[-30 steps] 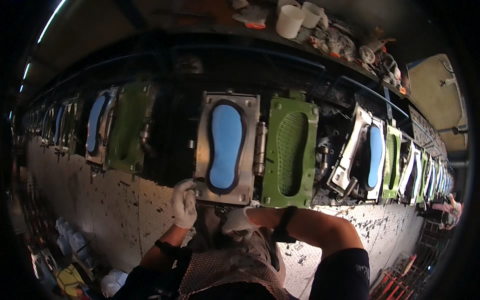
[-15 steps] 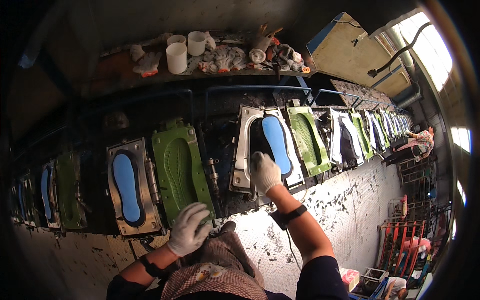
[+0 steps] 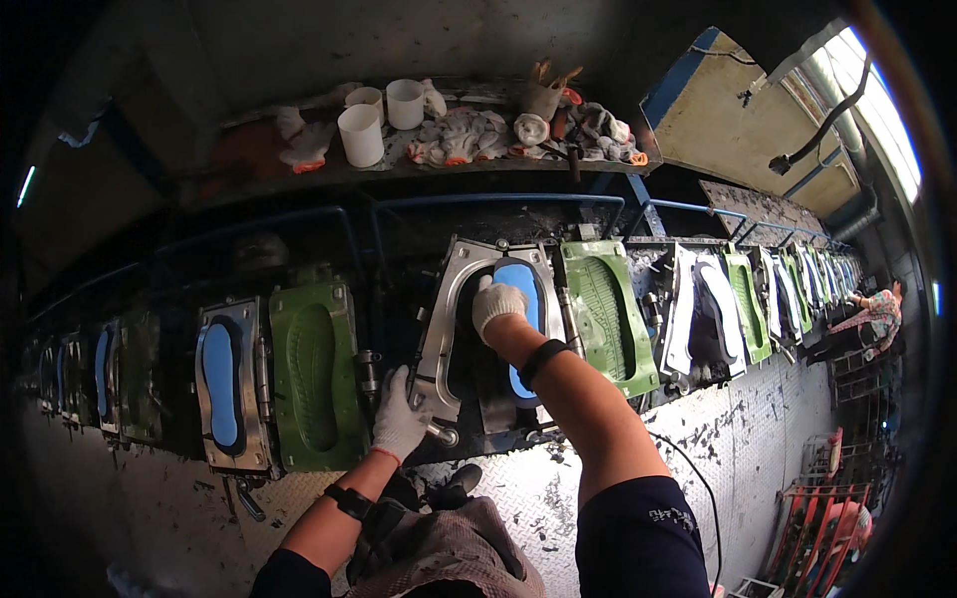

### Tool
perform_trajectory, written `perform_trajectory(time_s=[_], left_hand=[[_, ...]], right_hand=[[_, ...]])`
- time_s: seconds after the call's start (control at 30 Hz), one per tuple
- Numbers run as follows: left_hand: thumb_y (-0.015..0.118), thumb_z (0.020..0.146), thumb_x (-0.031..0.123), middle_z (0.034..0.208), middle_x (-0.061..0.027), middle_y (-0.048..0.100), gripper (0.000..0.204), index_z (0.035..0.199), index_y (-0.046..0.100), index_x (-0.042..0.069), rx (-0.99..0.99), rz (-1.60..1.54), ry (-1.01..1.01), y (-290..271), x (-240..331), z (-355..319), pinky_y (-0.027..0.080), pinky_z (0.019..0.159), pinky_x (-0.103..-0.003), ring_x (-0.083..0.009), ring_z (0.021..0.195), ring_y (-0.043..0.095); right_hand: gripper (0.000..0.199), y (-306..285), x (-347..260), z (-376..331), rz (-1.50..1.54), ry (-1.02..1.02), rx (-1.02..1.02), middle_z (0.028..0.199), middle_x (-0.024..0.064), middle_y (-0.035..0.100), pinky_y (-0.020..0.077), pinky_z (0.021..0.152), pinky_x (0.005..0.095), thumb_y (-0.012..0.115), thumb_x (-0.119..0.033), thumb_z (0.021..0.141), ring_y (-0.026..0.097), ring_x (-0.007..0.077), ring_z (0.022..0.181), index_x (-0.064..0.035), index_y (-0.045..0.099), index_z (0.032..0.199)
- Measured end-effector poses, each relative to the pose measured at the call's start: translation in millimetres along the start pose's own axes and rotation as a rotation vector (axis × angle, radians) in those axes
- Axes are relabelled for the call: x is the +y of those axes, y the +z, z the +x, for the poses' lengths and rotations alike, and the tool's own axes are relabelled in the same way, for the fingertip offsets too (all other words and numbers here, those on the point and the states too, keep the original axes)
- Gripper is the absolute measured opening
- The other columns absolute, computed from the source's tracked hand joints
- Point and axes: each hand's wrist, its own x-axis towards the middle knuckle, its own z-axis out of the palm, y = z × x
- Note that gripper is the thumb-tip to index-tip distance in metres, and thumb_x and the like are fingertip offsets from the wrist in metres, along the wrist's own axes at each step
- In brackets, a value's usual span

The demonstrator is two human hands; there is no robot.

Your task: Operating a sole-pressing or molding machine in a shoe factory.

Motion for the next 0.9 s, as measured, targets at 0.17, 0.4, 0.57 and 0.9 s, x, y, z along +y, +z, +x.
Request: perform_trajectory(time_s=[0.17, 0.4, 0.57, 0.9], left_hand=[[0.077, 0.086, 0.019, 0.140, -0.0311, 0.057, 0.090, 0.159, 0.026, 0.006, -0.102, -0.072, -0.219, 17.4, 19.0, -8.0, 0.050, 0.104, -0.049, -0.0457, 0.124, 0.061], [0.069, 0.092, 0.042, 0.141, -0.0373, 0.054, 0.100, 0.161, 0.012, -0.002, -0.316, -0.232, -0.231, 105.8, 60.5, -34.8, 0.048, 0.108, -0.048, -0.0499, 0.124, 0.060], [0.092, 0.073, 0.037, 0.151, -0.0352, 0.038, 0.121, 0.157, 0.017, -0.007, -0.042, -0.279, -0.171, 138.9, 80.0, -23.6, 0.041, 0.116, -0.047, -0.0477, 0.141, 0.044], [0.078, 0.076, 0.008, 0.117, -0.0106, 0.071, 0.035, 0.110, 0.072, 0.005, 0.235, -0.041, 0.655, 127.0, 106.2, 13.8, 0.052, 0.102, -0.042, -0.0325, 0.116, 0.065]], right_hand=[[0.039, 23.5, 28.3, -5.5, 0.146, -0.037, 0.113, 0.120, 0.0246, 0.068, 0.0599, 0.082, 0.0486, 0.053, -0.019, 0.099, 0.073, 0.0389, 0.103, 0.0004, 0.052, 0.133], [0.048, -1.4, 73.6, -35.9, 0.344, -0.195, 0.118, 0.128, 0.0253, 0.063, 0.0554, 0.095, 0.0483, 0.052, -0.019, 0.100, 0.067, 0.0419, 0.114, -0.0015, 0.048, 0.145], [0.050, 23.5, 101.4, -77.7, 0.481, -0.394, 0.834, 0.139, 0.0238, 0.056, 0.0404, 0.112, 0.0540, 0.062, -0.019, 0.094, 0.049, 0.0454, 0.133, -0.0051, 0.054, 0.141], [0.043, 131.7, 152.5, -137.5, 0.866, -0.637, 0.434, 0.140, 0.0215, 0.058, 0.0420, 0.113, 0.0456, 0.065, -0.025, 0.097, 0.052, 0.0401, 0.132, -0.0016, 0.064, 0.133]])
